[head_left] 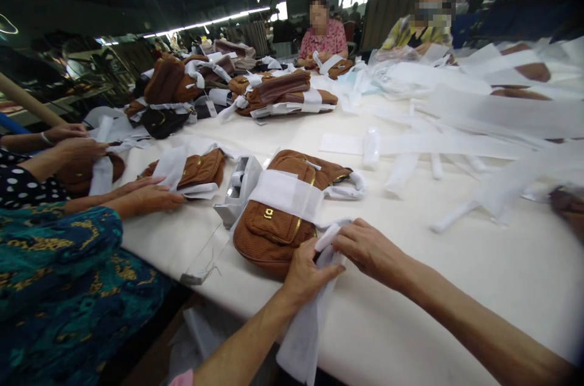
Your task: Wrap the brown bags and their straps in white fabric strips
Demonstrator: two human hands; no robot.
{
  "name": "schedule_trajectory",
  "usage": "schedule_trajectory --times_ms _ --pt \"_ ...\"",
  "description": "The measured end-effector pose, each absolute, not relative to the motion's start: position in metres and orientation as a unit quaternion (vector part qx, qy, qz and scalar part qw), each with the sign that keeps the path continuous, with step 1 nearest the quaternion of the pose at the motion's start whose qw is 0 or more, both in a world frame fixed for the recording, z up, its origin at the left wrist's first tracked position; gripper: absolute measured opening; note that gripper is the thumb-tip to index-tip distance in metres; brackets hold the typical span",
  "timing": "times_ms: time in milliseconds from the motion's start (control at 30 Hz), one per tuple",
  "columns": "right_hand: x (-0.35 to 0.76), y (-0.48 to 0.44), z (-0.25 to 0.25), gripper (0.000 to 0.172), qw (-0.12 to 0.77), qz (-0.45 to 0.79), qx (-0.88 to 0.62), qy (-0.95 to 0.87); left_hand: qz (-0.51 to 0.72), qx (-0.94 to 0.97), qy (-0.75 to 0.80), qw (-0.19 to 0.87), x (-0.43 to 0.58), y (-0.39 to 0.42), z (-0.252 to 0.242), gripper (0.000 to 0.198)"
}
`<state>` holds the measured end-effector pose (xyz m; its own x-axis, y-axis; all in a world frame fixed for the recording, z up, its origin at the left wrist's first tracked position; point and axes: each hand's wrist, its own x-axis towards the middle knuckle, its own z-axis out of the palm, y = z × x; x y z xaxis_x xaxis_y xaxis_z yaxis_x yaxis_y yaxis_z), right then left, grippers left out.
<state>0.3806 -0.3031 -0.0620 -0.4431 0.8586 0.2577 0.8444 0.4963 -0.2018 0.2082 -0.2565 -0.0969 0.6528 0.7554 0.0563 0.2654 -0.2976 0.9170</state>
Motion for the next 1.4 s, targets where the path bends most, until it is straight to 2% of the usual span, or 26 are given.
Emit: schedule_trajectory --times_ms 100,267,367,500,600,700,833,1033,1067,1167,1200,1300,1400 --pt "0.378 -0.303 -0.067 0.013 0.186 0.013 -0.511 -0.839 0.278 0.789 0.354 0.419 0.209 -0.262 -0.100 0.051" --pt "0.378 -0.303 -0.073 0.016 0.211 0.025 -0.520 -0.828 0.291 0.790 0.359 0.402 0.210 -0.266 -0.102 0.026" --pt "0.383 -0.302 -0.068 0.008 0.215 0.049 -0.544 -0.810 0.270 0.798 0.361 0.400 0.209 -0.264 -0.102 0.020" --pt "0.393 -0.307 -0.053 0.013 0.224 0.075 -0.578 -0.781 0.259 0.762 0.377 0.458 0.207 -0.260 -0.101 0.028" --pt "0.395 -0.315 -0.048 0.001 0.261 0.092 -0.568 -0.775 0.256 0.739 0.374 0.499 0.207 -0.258 -0.099 0.031" --pt "0.392 -0.320 -0.055 0.014 0.287 0.054 -0.516 -0.805 0.248 0.732 0.377 0.511 0.208 -0.257 -0.097 0.031" --pt "0.389 -0.316 -0.069 0.019 0.251 0.040 -0.499 -0.829 0.238 0.733 0.374 0.515 0.208 -0.257 -0.094 0.034" --pt "0.384 -0.308 -0.077 0.005 0.246 0.045 -0.579 -0.776 0.268 0.741 0.327 0.522 0.207 -0.257 -0.093 0.034" --pt "0.384 -0.307 -0.077 0.009 0.251 0.047 -0.599 -0.759 0.271 0.745 0.324 0.515 0.207 -0.256 -0.094 0.034" --pt "0.386 -0.302 -0.074 0.036 0.251 0.076 -0.615 -0.744 0.274 0.759 0.324 0.494 0.206 -0.256 -0.097 0.037" --pt "0.388 -0.299 -0.073 0.038 0.245 0.106 -0.603 -0.752 0.276 0.759 0.322 0.493 0.207 -0.256 -0.098 0.038" --pt "0.391 -0.291 -0.069 0.019 0.233 0.186 -0.562 -0.772 0.281 0.746 0.316 0.515 0.208 -0.256 -0.099 0.041" --pt "0.391 -0.289 -0.068 0.006 0.261 0.174 -0.569 -0.760 0.298 0.723 0.322 0.534 0.208 -0.256 -0.099 0.040"
